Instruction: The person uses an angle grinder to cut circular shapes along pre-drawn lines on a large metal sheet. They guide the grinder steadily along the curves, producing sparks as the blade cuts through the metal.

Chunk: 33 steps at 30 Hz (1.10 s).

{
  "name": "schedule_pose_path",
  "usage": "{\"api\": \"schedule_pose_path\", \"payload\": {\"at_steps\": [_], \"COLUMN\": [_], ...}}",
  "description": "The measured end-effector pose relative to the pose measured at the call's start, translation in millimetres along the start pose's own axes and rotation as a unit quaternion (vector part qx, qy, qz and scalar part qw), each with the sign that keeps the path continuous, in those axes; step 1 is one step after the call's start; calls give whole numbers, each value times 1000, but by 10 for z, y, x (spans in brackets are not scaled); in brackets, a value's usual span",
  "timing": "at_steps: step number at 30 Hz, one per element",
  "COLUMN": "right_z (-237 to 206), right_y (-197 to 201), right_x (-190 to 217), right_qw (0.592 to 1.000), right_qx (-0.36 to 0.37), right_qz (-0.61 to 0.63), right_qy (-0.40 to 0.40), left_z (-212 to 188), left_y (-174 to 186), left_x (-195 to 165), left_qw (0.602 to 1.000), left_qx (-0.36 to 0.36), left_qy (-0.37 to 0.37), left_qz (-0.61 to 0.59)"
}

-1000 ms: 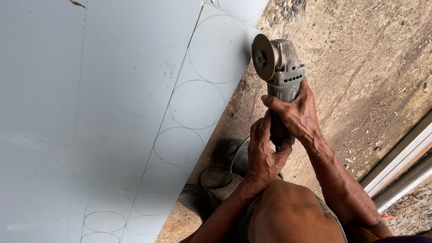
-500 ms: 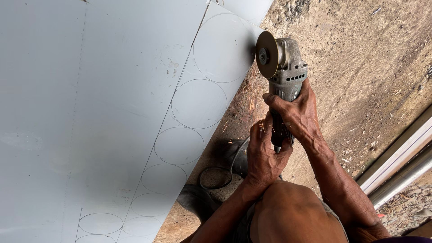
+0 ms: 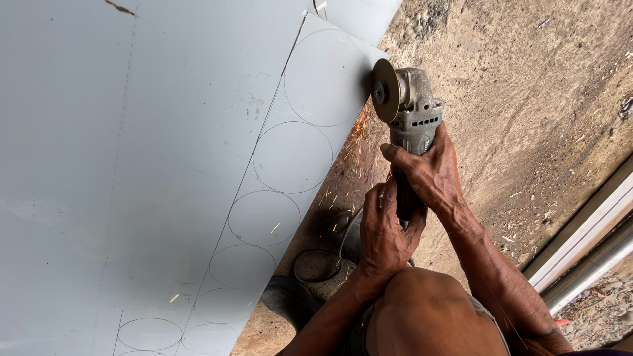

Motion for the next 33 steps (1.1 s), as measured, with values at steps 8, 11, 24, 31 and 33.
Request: {"api": "schedule_pose_path", "payload": {"at_steps": [8,11,24,31,33], "right_z": [15,41,99,82,84], "right_y": [8,14,63,79,77], "right_x": [-15,-17,6,-30,-47], "right_qw": [1000,1000,1000,1000,1000], "right_qx": [6,9,9,11,11], "right_qz": [6,3,-2,-4,-9], "right_qy": [19,13,21,10,4], "left_z": [13,25,35,52,48], "left_y": [-42,-37,-75,-134,-100], "left_x": [24,8,-8,68,18], "left_qw": [1000,1000,999,999,1000], "left_qx": [9,13,1,15,5], "left_qy": [7,10,-15,47,23], "left_qz": [4,8,30,-9,1]}}
Point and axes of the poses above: each hand's wrist, its own z-axis towards the middle knuckle, its own y-axis out of the back of the hand, x = y × z, the point moved 10 cm from there along z, towards the middle knuckle, and after that the axes turned 9 degrees about x, right-handed, at the moved point
